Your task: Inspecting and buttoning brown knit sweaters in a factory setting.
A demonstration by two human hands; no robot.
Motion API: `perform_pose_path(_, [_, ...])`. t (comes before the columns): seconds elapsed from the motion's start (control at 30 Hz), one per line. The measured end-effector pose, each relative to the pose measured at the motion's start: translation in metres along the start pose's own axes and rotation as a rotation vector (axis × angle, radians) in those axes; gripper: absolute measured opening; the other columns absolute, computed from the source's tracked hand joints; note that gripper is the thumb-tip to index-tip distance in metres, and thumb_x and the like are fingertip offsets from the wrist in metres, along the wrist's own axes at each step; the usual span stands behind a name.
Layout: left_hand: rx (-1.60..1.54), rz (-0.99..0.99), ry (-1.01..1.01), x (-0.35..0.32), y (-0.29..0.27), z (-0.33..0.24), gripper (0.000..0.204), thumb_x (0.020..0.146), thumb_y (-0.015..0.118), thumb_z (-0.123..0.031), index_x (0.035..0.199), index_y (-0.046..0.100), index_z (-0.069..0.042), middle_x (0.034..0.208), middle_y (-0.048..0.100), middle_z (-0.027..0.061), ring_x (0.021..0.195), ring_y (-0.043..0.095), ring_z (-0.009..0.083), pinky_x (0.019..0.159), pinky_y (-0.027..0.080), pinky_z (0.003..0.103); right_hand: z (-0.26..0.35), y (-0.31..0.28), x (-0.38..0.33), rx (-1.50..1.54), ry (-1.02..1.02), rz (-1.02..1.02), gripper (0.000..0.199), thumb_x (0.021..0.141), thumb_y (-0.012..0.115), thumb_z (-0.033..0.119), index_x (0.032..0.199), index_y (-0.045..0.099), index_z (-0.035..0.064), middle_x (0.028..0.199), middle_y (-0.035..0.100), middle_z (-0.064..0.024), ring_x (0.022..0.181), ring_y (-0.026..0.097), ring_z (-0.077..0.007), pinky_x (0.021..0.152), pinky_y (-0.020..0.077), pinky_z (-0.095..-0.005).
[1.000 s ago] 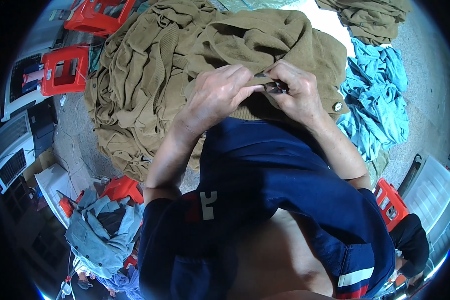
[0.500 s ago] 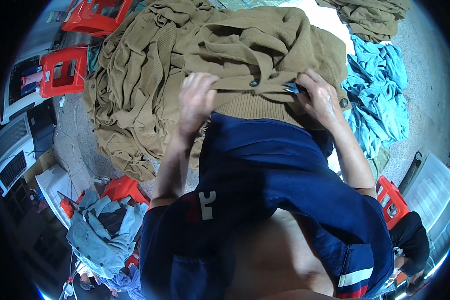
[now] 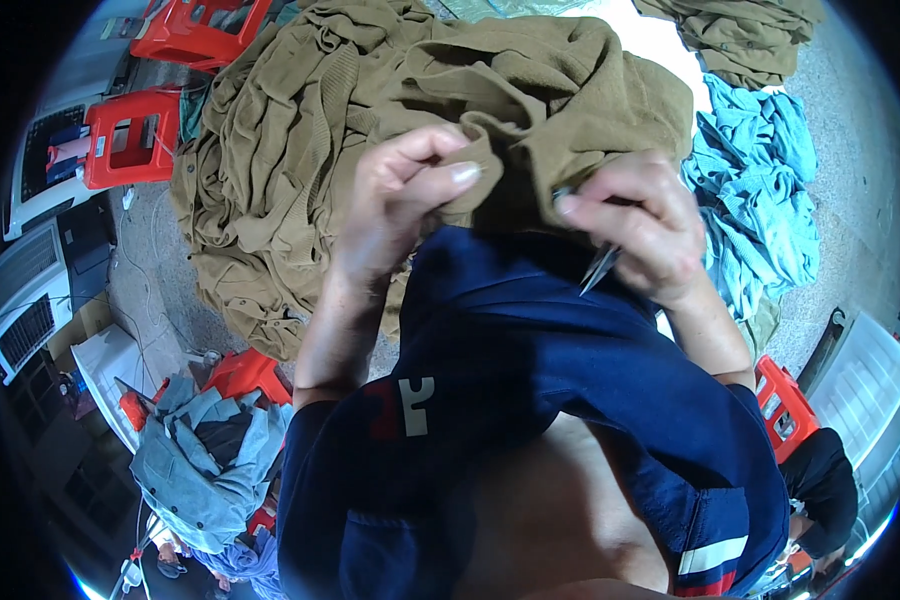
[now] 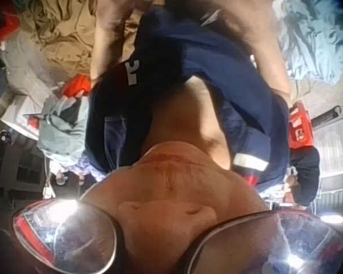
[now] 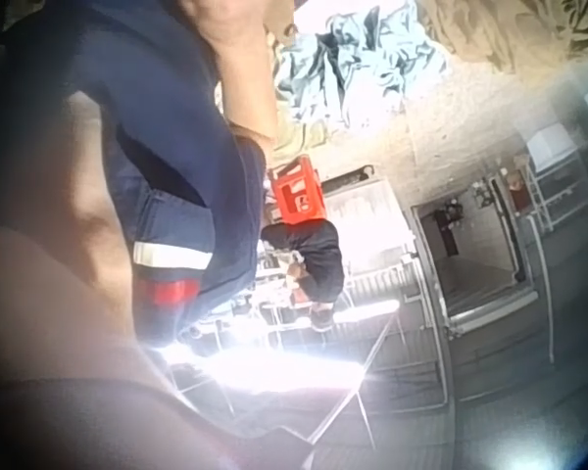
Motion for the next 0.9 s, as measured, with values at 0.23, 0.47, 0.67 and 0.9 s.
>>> perform_pose_path(0.23, [0.286,-0.061,0.075,0.002,0.016,-0.007,0.017,0.087,0.069,-0.006,0.101,0.065,0.004,0.090,0.063,0.0001,0.081,0.056,0.0044,0.068,0.045,0.018,-0.006,0.027,-0.004,0.050,-0.016,-0.126,0.023,0.063,0.074,-0.005,0.082,0.061,0.0013,0.083,0.061,-0.0104,0.070,0.062,-0.0241,0.057,0.0475,-0.0315])
perform_pose_path(0.47, [0.686,0.127,0.328,-0.001,0.027,-0.021,0.027,0.077,0.077,-0.010,0.098,0.064,0.004,0.089,0.063,0.0083,0.082,0.061,0.0162,0.071,0.050,0.027,-0.007,0.043,-0.003,0.035,0.056,-0.005,0.015,0.072,0.071,0.002,0.078,0.057,0.0028,0.087,0.057,-0.0087,0.074,0.061,-0.0204,0.056,0.0503,-0.0295])
perform_pose_path(0.67, [0.948,0.134,0.413,-0.005,0.039,-0.031,0.027,0.075,0.075,-0.009,0.097,0.063,0.000,0.091,0.062,0.0100,0.080,0.064,0.0236,0.071,0.052,0.032,-0.025,0.053,0.002,0.200,0.254,0.010,0.029,0.077,0.070,0.004,0.102,0.054,0.0035,0.108,0.058,-0.0114,0.083,0.065,-0.0237,0.065,0.0550,-0.0323])
perform_pose_path(0.9, [1.237,0.043,0.498,-0.009,0.037,-0.023,0.024,0.079,0.071,-0.013,0.099,0.062,-0.003,0.086,0.057,0.0082,0.080,0.063,0.0252,0.065,0.053,0.033,-0.044,0.072,-0.009,0.107,0.322,0.235,0.016,0.077,0.065,0.004,0.086,0.053,0.0043,0.078,0.054,-0.0099,0.068,0.060,-0.0271,0.058,0.0492,-0.0375])
Point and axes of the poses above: each hand's wrist, its own x-axis towards the middle knuckle, its own y-axis out of the palm, z = x × y, the point moved 9 cm from there along x, towards the middle knuckle
